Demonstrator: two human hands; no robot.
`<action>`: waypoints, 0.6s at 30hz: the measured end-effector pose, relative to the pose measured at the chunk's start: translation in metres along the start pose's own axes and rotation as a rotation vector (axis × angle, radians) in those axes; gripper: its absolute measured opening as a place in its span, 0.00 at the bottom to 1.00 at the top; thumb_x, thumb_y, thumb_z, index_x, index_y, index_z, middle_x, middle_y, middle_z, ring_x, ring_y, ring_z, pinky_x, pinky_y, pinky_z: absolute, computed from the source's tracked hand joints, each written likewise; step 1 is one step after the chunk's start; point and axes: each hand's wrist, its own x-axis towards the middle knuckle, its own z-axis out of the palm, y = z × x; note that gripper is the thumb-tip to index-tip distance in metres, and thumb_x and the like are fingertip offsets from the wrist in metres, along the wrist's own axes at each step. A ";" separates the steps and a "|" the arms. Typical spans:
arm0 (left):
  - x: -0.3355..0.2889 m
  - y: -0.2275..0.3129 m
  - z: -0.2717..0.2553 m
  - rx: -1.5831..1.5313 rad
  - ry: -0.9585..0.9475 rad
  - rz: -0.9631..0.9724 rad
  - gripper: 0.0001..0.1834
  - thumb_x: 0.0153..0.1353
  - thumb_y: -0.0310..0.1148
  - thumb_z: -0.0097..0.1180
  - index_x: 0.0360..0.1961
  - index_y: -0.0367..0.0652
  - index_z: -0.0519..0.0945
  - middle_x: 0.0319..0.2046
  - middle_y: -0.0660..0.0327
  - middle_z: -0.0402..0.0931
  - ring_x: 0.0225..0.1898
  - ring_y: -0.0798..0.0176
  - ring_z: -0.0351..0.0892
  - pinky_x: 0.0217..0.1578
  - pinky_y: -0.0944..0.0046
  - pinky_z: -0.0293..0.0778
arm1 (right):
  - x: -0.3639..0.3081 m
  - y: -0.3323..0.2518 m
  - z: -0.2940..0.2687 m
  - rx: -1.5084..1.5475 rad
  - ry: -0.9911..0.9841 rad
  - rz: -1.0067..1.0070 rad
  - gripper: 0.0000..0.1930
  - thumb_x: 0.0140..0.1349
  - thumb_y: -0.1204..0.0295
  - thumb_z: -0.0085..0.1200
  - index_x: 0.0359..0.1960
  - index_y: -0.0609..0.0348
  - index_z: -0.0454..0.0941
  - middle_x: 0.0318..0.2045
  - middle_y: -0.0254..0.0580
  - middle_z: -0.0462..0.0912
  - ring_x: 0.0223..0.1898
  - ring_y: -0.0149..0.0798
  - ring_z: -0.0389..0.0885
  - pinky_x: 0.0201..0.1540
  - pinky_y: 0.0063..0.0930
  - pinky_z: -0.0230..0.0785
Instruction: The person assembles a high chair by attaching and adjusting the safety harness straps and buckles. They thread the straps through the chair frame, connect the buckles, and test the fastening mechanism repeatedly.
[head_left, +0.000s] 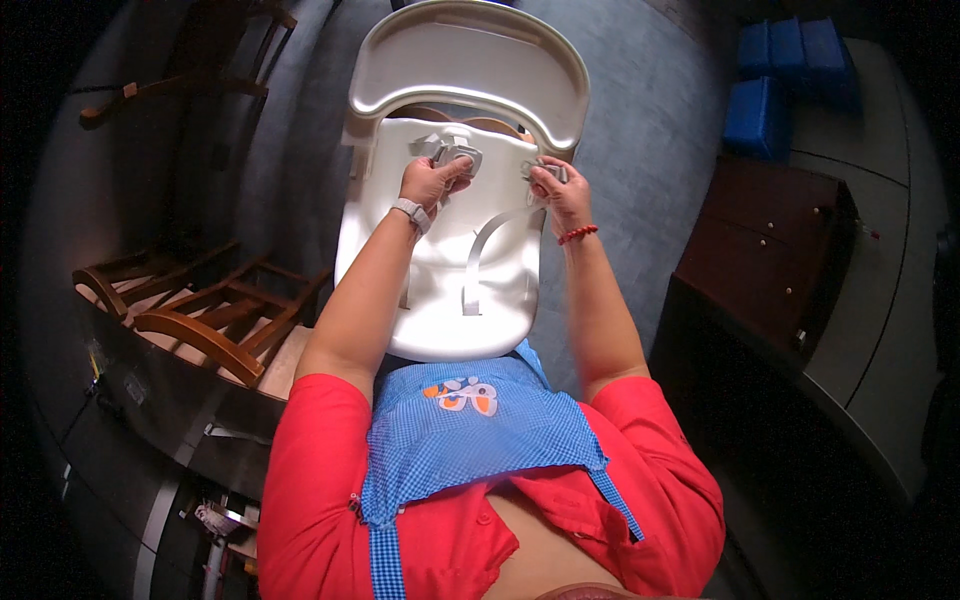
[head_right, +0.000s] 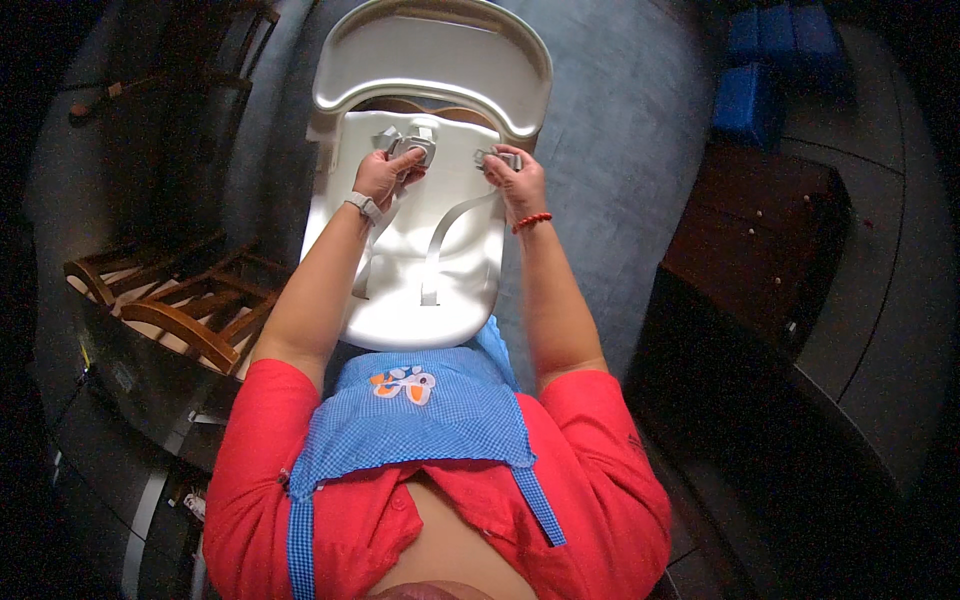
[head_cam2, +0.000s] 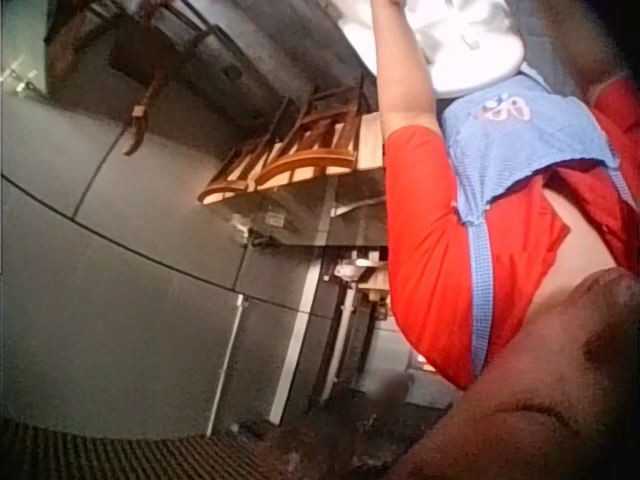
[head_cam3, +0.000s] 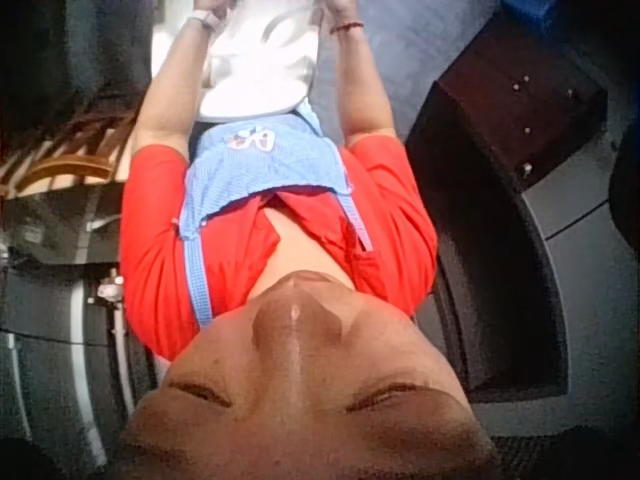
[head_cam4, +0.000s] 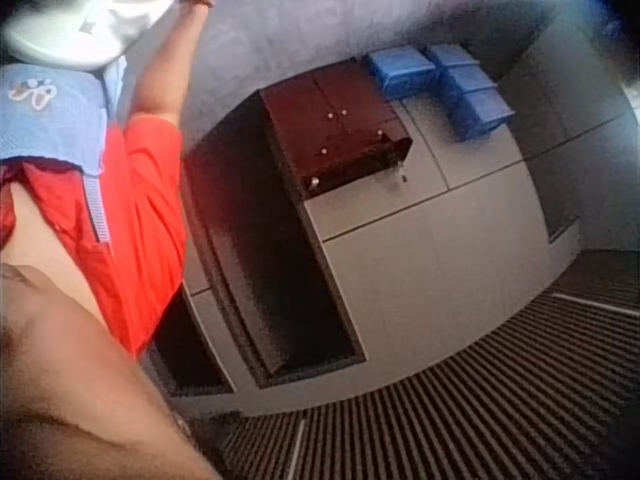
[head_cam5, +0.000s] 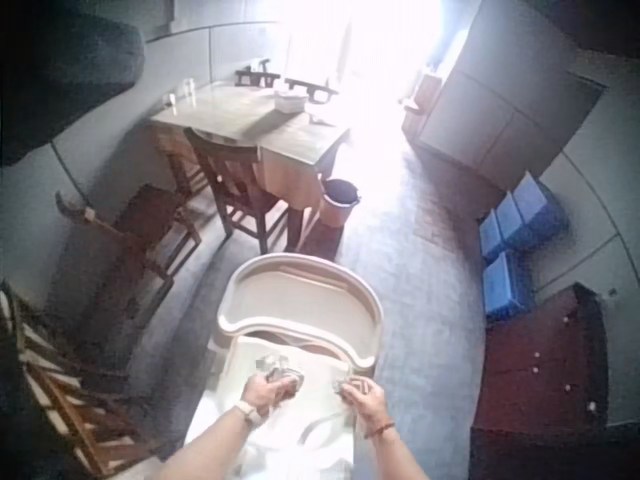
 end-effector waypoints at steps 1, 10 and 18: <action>-0.004 0.004 0.002 0.015 -0.035 -0.012 0.14 0.51 0.29 0.63 0.37 0.35 0.74 0.32 0.58 0.78 0.30 0.65 0.79 0.36 0.68 0.78 | -0.001 -0.004 -0.006 0.028 -0.019 0.018 0.14 0.53 0.77 0.59 0.42 0.63 0.74 0.31 0.39 0.79 0.31 0.31 0.79 0.35 0.23 0.75; -0.007 -0.007 0.022 -0.060 -0.146 0.002 0.21 0.56 0.40 0.59 0.45 0.40 0.70 0.40 0.61 0.76 0.39 0.65 0.78 0.42 0.64 0.74 | -0.004 0.010 0.028 0.189 -0.295 0.227 0.16 0.56 0.65 0.59 0.42 0.60 0.74 0.31 0.34 0.78 0.33 0.30 0.78 0.37 0.30 0.74; 0.000 -0.013 0.011 0.089 -0.081 0.061 0.22 0.66 0.50 0.39 0.42 0.42 0.76 0.30 0.66 0.76 0.29 0.72 0.73 0.31 0.71 0.69 | -0.003 0.019 0.046 0.086 -0.224 0.132 0.10 0.55 0.65 0.60 0.36 0.55 0.76 0.31 0.33 0.80 0.32 0.29 0.78 0.37 0.27 0.68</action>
